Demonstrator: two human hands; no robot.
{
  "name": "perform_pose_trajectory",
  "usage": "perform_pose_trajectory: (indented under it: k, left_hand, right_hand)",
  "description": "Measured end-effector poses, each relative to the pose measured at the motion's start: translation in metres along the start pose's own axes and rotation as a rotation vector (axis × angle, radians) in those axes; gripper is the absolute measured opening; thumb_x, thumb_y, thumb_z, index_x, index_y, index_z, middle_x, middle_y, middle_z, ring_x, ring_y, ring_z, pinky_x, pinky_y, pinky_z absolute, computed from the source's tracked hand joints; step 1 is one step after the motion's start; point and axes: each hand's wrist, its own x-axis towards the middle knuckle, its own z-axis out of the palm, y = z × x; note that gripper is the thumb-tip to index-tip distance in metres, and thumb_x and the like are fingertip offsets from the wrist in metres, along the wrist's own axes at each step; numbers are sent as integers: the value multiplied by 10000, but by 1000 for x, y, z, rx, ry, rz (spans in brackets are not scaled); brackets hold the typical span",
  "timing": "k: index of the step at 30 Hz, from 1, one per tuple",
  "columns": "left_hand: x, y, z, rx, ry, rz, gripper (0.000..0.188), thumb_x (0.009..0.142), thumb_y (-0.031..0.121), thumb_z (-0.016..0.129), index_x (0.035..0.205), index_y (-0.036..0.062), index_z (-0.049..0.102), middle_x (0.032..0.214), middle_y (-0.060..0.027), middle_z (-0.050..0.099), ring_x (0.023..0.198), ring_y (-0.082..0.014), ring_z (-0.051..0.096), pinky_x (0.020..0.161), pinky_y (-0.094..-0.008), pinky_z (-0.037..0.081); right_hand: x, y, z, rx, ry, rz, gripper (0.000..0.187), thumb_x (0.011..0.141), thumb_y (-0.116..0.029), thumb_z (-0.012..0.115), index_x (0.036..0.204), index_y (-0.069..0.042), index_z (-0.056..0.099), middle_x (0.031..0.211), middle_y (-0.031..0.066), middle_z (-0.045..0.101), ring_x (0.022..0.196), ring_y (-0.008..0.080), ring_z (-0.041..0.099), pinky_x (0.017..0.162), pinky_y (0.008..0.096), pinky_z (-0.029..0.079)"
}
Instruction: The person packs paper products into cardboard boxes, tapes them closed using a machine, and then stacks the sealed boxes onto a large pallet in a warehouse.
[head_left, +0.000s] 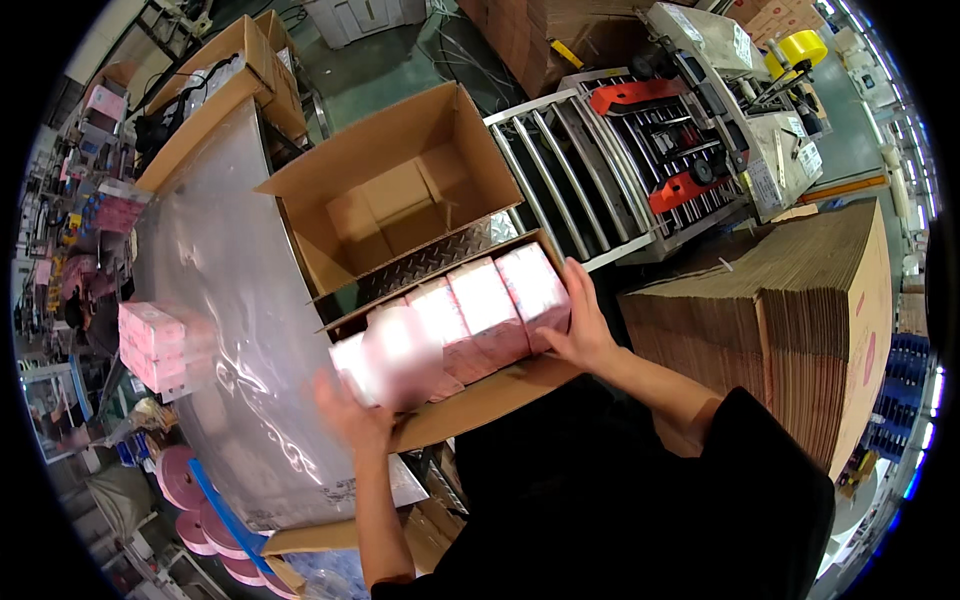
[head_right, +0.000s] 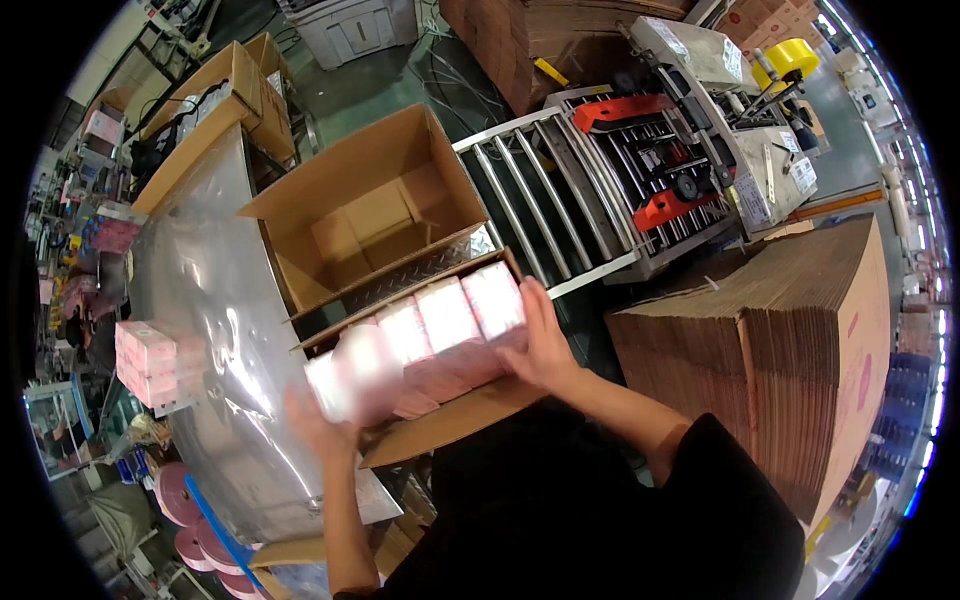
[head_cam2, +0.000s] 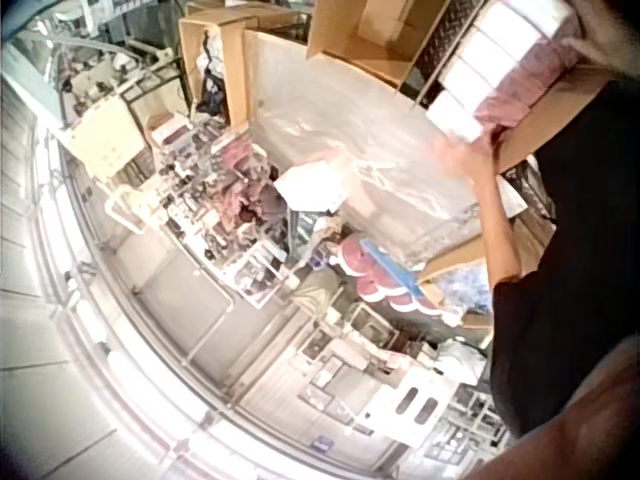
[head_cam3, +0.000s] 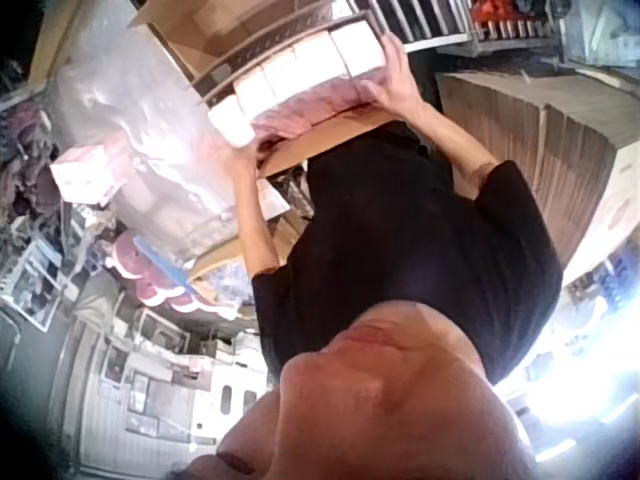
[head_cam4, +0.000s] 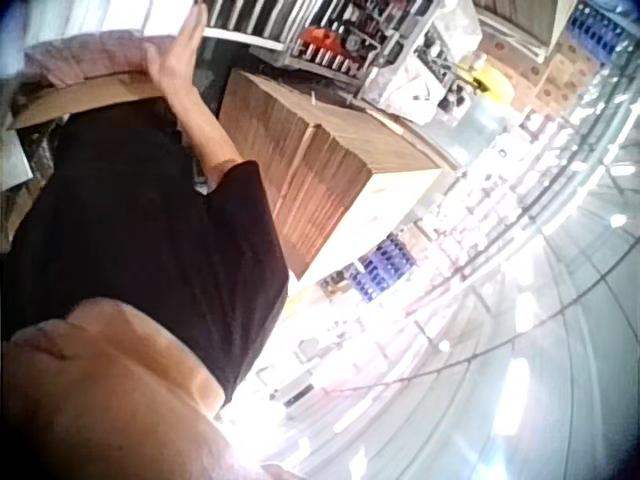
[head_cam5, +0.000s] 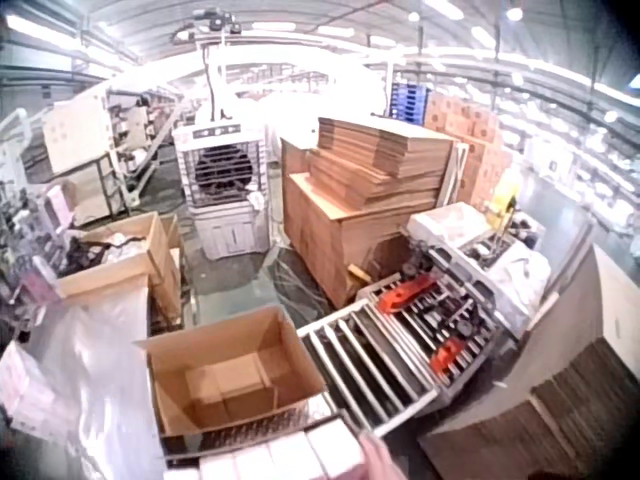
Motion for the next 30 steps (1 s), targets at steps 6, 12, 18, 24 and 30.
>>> perform_pose_trajectory:
  k: [6, 12, 18, 24, 30]
  left_hand:
    - [45, -47, 120, -128, -336, 432, 627, 809, 403, 688, 1346, 119, 536, 1365, -270, 470, 1277, -486, 415, 1052, -551, 368]
    - [131, -123, 152, 88, -847, 452, 419, 874, 355, 646, 1171, 58, 639, 1080, -195, 662, 956, -369, 632, 841, -453, 494]
    - [89, -73, 69, -78, -599, 478, 491, 879, 356, 626, 1182, -29, 606, 1143, -248, 628, 1070, -422, 584, 954, -491, 445]
    - [67, -98, 115, -117, -355, 390, 546, 835, 405, 657, 1268, 82, 580, 1182, -188, 633, 1112, -390, 586, 939, -479, 476]
    - [88, -92, 144, 198, -234, 409, 331, 843, 275, 661, 1111, 84, 629, 1024, -114, 618, 965, -298, 596, 862, -447, 468]
  right_hand:
    - [49, 2, 103, -452, -451, -565, 532, 875, -467, 566, 1335, -205, 518, 1314, 165, 522, 1244, 374, 461, 1010, 593, 359]
    - [65, 30, 213, -253, -271, -377, 576, 840, -585, 566, 1287, -223, 539, 1240, 167, 520, 1037, 375, 532, 816, 517, 423]
    - [81, 30, 193, -157, -596, -220, 552, 825, -534, 605, 1296, -250, 557, 1166, 165, 568, 1022, 345, 570, 831, 517, 441]
    - [53, 116, 252, -82, -618, -314, 505, 934, -334, 490, 1368, -76, 489, 1319, 148, 530, 1152, 317, 542, 1030, 491, 390]
    - [36, 1, 148, -112, -325, -478, 362, 878, -211, 568, 1237, -164, 581, 1400, 145, 470, 1313, 301, 439, 1069, 527, 340]
